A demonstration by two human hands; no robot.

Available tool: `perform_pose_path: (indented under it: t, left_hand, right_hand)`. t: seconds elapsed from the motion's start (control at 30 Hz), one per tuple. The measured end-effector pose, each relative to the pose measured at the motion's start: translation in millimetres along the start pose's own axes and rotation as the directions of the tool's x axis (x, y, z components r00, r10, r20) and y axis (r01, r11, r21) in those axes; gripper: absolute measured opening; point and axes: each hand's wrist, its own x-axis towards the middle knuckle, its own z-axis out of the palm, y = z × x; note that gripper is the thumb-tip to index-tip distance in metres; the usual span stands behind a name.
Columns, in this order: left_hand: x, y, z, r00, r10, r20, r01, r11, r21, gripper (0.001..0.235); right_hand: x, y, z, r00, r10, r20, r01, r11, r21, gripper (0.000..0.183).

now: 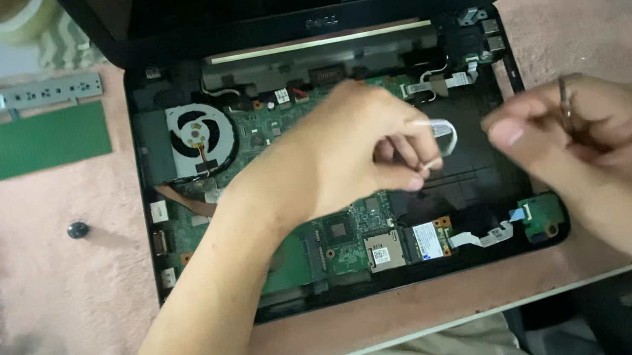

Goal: The person works on a disassembled laptop, using a small screwdriver to disconnect and reconnect internal ribbon cables and connectors. They then lift and reposition the screen assembly within the chassis.

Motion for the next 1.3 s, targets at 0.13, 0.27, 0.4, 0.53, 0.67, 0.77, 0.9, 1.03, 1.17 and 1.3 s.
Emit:
perform_pose_path:
  t: [0.13,0.27,0.4,0.53,0.67,0.77,0.9,1.03,1.17,1.3]
  left_hand:
    - [-13.3,12.6,-11.6,0.999,0.009,-0.053,-0.009,1.000,0.005,0.009]
    - [-19.0,23.0,-15.2,0.997,-0.018,-0.074,0.016,1.000,-0.025,0.005]
    - [-22.2,29.6,-18.0,0.991,-0.018,-0.132,0.010,0.998,-0.062,0.005]
    - [-24.5,23.9,-23.2,0.981,0.098,-0.165,-0.101,0.995,-0.009,0.020]
    - [-28.5,14.6,-24.3,0.966,-0.061,-0.252,0.111,0.976,0.190,0.031]
    - [-27.3,3.2,-22.7,0.946,-0.129,-0.296,0.204,0.949,0.241,0.028]
    - [-26.1,0.8,-20.7,0.929,-0.201,-0.311,0.277,0.935,0.221,0.024]
    - [-25.5,-2.3,-20.7,0.928,-0.211,-0.308,0.285,0.933,0.218,0.024]
    - [-24.3,-1.4,-21.2,0.922,-0.247,-0.299,0.315,0.927,0.205,0.025]
    - [-22.2,-2.4,-21.6,0.921,-0.266,-0.283,0.328,0.923,0.200,0.026]
  right_hand:
    - [5.8,4.6,0.8,0.997,0.078,-0.030,-0.078,0.997,-0.020,0.025]
    - [10.1,30.2,11.5,0.953,-0.061,0.296,0.048,0.998,0.051,0.039]
    - [3.6,24.6,44.8,0.934,-0.309,0.180,0.300,0.951,0.076,0.036]
    - [5.7,23.6,58.1,0.914,-0.380,0.140,0.384,0.923,-0.004,0.068]
    - [5.9,20.7,57.4,0.962,-0.196,0.192,0.200,0.980,-0.001,0.046]
    - [6.5,19.4,56.2,0.966,-0.110,0.233,0.112,0.994,0.007,0.028]
    - [7.8,12.3,57.7,0.955,-0.093,0.282,0.091,0.996,0.021,0.014]
    - [13.2,12.8,62.8,0.957,-0.083,0.279,0.085,0.996,0.003,0.060]
    - [20.2,-5.5,53.4,0.894,0.163,0.417,-0.180,0.984,0.003,0.033]
    - [24.7,8.0,54.0,0.882,0.150,0.446,-0.219,0.970,0.107,0.045]
